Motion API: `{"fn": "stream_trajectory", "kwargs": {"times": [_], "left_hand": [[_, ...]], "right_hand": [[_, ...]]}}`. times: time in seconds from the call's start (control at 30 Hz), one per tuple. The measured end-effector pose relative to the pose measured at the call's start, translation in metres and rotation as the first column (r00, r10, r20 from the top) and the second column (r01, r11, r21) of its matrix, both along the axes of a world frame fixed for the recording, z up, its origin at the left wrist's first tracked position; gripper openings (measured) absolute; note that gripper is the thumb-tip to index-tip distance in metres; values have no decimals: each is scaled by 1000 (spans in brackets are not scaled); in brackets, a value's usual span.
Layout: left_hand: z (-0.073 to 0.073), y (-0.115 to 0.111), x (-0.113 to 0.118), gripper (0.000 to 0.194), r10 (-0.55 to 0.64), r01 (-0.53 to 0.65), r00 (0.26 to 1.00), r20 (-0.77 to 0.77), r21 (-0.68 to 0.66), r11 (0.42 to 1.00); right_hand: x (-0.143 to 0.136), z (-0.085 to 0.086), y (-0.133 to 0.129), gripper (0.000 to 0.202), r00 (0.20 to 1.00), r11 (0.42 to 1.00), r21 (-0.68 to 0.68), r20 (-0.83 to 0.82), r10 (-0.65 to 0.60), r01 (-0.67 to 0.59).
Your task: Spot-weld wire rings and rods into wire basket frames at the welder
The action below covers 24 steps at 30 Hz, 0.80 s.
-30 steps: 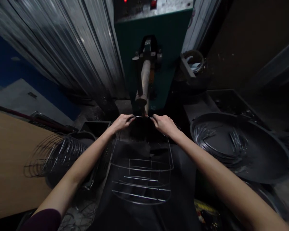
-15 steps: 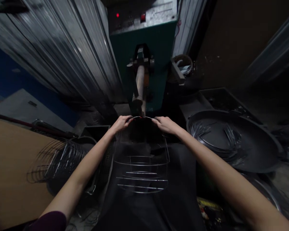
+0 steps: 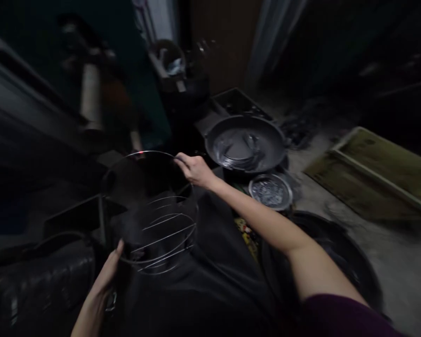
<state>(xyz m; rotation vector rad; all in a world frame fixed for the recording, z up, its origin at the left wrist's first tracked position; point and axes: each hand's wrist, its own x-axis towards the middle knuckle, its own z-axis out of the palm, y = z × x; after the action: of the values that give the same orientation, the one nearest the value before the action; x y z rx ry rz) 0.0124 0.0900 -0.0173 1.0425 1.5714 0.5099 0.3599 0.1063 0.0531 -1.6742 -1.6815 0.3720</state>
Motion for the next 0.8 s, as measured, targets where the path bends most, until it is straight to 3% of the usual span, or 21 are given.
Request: {"fn": "stream_trajectory", "kwargs": {"times": [0.07, 0.1, 0.2, 0.27, 0.3, 0.33, 0.37, 0.4, 0.47, 0.53, 0.63, 0.8], "left_hand": [[-16, -12, 15, 52, 67, -18, 967, 245, -196, 981], [-16, -14, 26, 49, 141, -63, 934, 328, -239, 969], [1, -6, 53, 22, 381, -310, 848, 369, -236, 921], [17, 6, 60, 13, 446, -402, 804, 394, -192, 895], [24, 13, 62, 13, 456, -425, 779, 430, -173, 889], [29, 19, 63, 16, 461, -444, 752, 471, -154, 882], [32, 24, 64, 20, 463, -466, 725, 510, -133, 875], [34, 29, 66, 23, 464, -489, 701, 542, -109, 866], [35, 38, 75, 26, 453, -522, 666, 593, -63, 850], [36, 47, 86, 26, 422, -541, 642, 640, -12, 841], [37, 62, 102, 21, 390, -583, 606, 693, 54, 811], [26, 74, 116, 25, 383, -698, 582, 717, 198, 688]], "right_hand": [[4, -8, -9, 32, 996, 999, 37, -86, -26, 30], [7, -13, -15, 33, 990, 999, 45, -140, -15, 22], [30, -32, -44, 36, 960, 1000, -17, -279, 17, -23], [66, -51, -73, 37, 955, 985, -121, -255, -151, 124], [89, -64, -89, 36, 931, 942, -174, -180, -318, 288], [112, -77, -106, 35, 867, 849, -230, -44, -497, 475], [135, -91, -122, 34, 779, 715, -323, 144, -610, 620], [153, -104, -136, 34, 689, 556, -416, 330, -645, 720], [176, -126, -156, 33, 655, 445, -495, 423, -627, 746], [179, -139, -164, 28, 678, 405, -566, 437, -591, 718], [169, -146, -164, 28, 703, 371, -621, 454, -548, 690], [179, -159, -164, 32, 723, 322, -681, 450, -524, 657]]}}
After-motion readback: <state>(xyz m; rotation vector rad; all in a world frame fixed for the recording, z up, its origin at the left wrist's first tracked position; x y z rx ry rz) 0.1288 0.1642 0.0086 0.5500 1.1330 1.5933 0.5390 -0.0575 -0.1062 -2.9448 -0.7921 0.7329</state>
